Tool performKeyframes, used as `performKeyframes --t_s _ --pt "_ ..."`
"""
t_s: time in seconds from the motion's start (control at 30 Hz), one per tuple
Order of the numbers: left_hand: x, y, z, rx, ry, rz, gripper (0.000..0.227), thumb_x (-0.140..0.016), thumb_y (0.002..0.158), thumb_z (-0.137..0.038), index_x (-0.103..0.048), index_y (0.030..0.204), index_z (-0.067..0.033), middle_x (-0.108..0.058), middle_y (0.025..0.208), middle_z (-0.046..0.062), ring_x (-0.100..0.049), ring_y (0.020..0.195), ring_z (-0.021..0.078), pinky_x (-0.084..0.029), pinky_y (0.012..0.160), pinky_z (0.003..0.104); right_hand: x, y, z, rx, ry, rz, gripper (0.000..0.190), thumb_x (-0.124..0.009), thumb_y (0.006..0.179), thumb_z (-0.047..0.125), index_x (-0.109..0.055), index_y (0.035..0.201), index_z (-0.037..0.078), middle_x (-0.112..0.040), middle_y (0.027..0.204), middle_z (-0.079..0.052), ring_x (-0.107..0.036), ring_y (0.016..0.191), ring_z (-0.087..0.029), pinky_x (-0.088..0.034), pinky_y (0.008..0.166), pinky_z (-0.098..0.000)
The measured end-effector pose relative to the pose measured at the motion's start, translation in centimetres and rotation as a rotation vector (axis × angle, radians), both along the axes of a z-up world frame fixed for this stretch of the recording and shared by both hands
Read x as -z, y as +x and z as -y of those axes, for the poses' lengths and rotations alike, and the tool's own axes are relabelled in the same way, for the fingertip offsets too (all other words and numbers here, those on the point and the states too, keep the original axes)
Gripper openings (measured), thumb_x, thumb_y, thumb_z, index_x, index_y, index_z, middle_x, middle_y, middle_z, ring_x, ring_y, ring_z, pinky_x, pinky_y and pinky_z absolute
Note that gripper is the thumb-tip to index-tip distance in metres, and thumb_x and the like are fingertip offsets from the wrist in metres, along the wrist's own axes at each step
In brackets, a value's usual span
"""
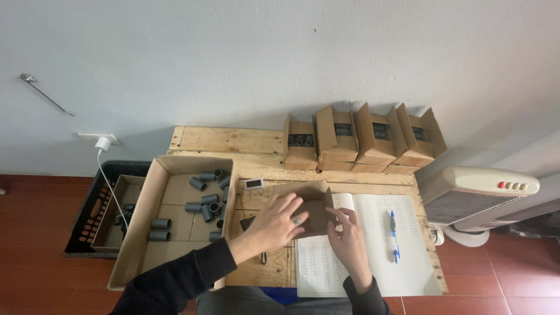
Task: The person measures small gray cylindrical parts with a tape measure and records the measurements in a notebook. The person repeatedly picks up parts, measures them, writes down the values, and places the parts into a cardboard box.
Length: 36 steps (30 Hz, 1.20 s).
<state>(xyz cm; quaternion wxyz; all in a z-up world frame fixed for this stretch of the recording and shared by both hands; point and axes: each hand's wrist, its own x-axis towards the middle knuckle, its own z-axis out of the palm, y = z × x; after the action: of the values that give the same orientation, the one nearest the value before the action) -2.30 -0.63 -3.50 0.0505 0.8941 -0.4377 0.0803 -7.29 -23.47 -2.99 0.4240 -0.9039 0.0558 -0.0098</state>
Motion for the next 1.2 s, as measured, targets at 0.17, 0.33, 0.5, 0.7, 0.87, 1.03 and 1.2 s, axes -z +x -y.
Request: performKeyframes --t_s 0.17,0.33,0.5,0.7,0.87,1.03,1.2 --pt "2.0 -0.3 -0.6 0.03 0.095 -0.238 0.089 -0.018 0.101 -0.069 -0.08 0.098 -0.0047 -0.055 0.143 0.025 -0.039 0.143 0.0376 -0.027 0.114 0.062 -0.2 0.2 -0.6 -0.004 -0.162 -0.027 0.037 -0.058 0.094 0.021 -0.068 0.13 0.026 -0.059 0.128 -0.006 -0.066 0.065 -0.02 -0.055 0.07 -0.0372" --pt "-0.2 -1.3 -2.1 0.011 0.149 -0.175 0.103 -0.011 0.096 -0.08 -0.076 0.107 -0.0013 -0.065 0.127 0.024 -0.046 0.138 0.0391 -0.035 0.11 0.061 1.9 0.1 1.4 0.0 -0.096 -0.101 0.043 -0.064 0.092 0.018 -0.06 0.135 0.016 -0.065 0.127 -0.008 -0.077 0.083 -0.023 -0.059 0.075 -0.0348" --pt "-1.9 -3.6 -4.6 -0.22 0.166 -0.207 0.074 -0.047 0.1 -0.073 -0.072 0.11 -0.0039 -0.061 0.128 0.022 -0.052 0.126 0.0363 -0.036 0.111 0.059 2.6 -1.0 3.3 0.124 -0.017 -0.131 0.038 -0.061 0.091 0.008 -0.068 0.127 0.018 -0.073 0.128 -0.004 -0.079 0.086 -0.023 -0.06 0.08 -0.0328" --pt "0.9 -4.6 -5.2 -0.261 0.117 -0.189 0.061 -0.057 0.1 -0.063 -0.063 0.121 -0.0059 -0.061 0.109 0.014 -0.06 0.101 0.0294 -0.043 0.093 0.047 2.0 -1.1 3.0 0.114 -0.048 -0.176 0.033 -0.069 0.091 0.024 -0.062 0.123 0.021 -0.068 0.129 -0.004 -0.077 0.087 -0.023 -0.057 0.08 -0.0375" --pt "0.8 -4.8 -4.6 -0.26 0.09 -0.225 0.064 -0.061 0.099 -0.061 -0.061 0.134 -0.0074 -0.059 0.122 0.021 -0.059 0.112 0.0337 -0.046 0.094 0.05 4.4 -1.0 2.9 0.112 -0.091 -0.091 0.034 -0.07 0.089 0.025 -0.056 0.12 0.023 -0.065 0.121 -0.007 -0.07 0.064 -0.022 -0.054 0.073 -0.039" --pt "-0.9 -5.5 -4.4 -0.225 -0.015 -0.197 0.052 -0.068 0.096 -0.045 -0.061 0.132 -0.008 -0.052 0.131 0.02 -0.052 0.122 0.0361 -0.047 0.096 0.051 4.2 -0.9 2.5 0.128 -0.03 0.067 0.029 -0.063 0.092 0.007 -0.064 0.119 0.016 -0.066 0.118 -0.008 -0.068 0.077 -0.022 -0.059 0.068 -0.0311" --pt "-3.3 -6.1 -5.6 -0.205 -0.104 -0.116 0.041 -0.063 0.098 -0.031 -0.061 0.134 -0.0112 -0.051 0.142 0.018 -0.052 0.128 0.0316 -0.05 0.096 0.049 1.1 -1.3 1.6 0.169 -0.04 -0.032 0.035 -0.068 0.092 0.026 -0.066 0.127 0.024 -0.059 0.129 -0.008 -0.064 0.11 -0.022 -0.057 0.082 -0.0345"
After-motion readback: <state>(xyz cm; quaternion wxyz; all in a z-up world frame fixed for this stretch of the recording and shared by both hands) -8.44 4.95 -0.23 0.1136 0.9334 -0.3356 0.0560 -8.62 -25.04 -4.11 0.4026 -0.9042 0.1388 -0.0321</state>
